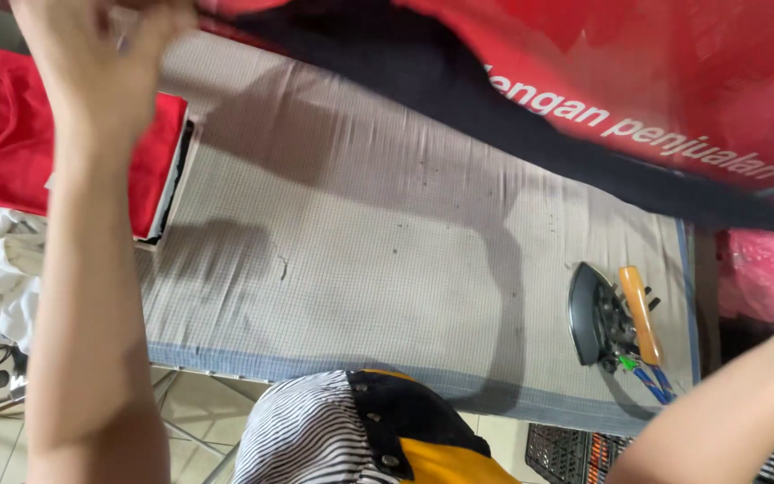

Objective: Ironing and folding t-shirts on an ironing board.

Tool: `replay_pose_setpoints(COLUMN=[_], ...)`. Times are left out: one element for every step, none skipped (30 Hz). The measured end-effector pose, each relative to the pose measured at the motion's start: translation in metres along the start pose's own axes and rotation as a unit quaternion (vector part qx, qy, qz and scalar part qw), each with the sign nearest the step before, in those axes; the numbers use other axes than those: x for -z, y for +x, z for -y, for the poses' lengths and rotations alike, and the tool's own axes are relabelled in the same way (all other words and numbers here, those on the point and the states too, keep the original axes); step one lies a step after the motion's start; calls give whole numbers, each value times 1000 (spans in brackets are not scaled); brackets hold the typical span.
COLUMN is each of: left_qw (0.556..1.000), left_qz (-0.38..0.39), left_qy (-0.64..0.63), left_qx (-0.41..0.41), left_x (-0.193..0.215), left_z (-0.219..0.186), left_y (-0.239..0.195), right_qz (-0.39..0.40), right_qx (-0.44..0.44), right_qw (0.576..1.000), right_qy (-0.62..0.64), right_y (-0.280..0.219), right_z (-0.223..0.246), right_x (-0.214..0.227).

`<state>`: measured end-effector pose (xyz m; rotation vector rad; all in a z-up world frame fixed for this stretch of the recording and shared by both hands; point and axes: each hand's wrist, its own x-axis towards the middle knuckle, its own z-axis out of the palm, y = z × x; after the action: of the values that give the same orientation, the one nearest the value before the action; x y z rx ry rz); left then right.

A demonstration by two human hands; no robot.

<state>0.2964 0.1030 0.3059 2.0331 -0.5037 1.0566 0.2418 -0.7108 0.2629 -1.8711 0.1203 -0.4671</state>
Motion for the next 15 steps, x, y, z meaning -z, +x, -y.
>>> replay_pose_setpoints(left_qw=[1000,999,999,996,990,989,991,990,989,977,960,957,945,930,928], left_qz=[25,51,52,61,69,71,55,39,40,56,75,77,97,116,116], left_qy=[6,11,11,52,94,94,53,12,13,51,88,88,91,93,96], left_qx=[1,1,6,44,84,90,113,135,139,197,257,264,300,336,341], left_x=[4,9,6,4,2,-4,-11,-18,-24,-29,-34,-33,-30,-28,-23], left_z=[-11,-21,-26,-31,-37,-35,-33,-32,-32,-32,-34,-40,-46,-53,-56], left_y=[-14,-29,-52,-75,-99,-128,-156,-185,-210,-235,-264,-278,-292,-306,-320], right_qz=[6,13,20,28,37,41,39,37,40,39,40,45,60,75,80], right_qx=[6,11,16,21,26,22,-18,-58,-61,-92,-127,-131,-138,-145,-147], right_qw=[1000,1000,1000,999,999,999,999,997,996,993,988,987,984,981,980], right_qy=[-4,-8,-12,-16,-21,-23,-31,-40,-42,-60,-80,-84,-95,-106,-107], right_y=[-17,-34,-57,-86,-122,-137,-154,-171,-187,-204,-224,-239,-253,-267,-280], right_z=[-9,-16,-4,9,27,2,-23,-48,-73,-97,-121,-133,-145,-156,-159], right_x=[-5,-9,-39,-69,-97,-103,-109,-115,-121,-127,-131,-129,-129,-127,-118])
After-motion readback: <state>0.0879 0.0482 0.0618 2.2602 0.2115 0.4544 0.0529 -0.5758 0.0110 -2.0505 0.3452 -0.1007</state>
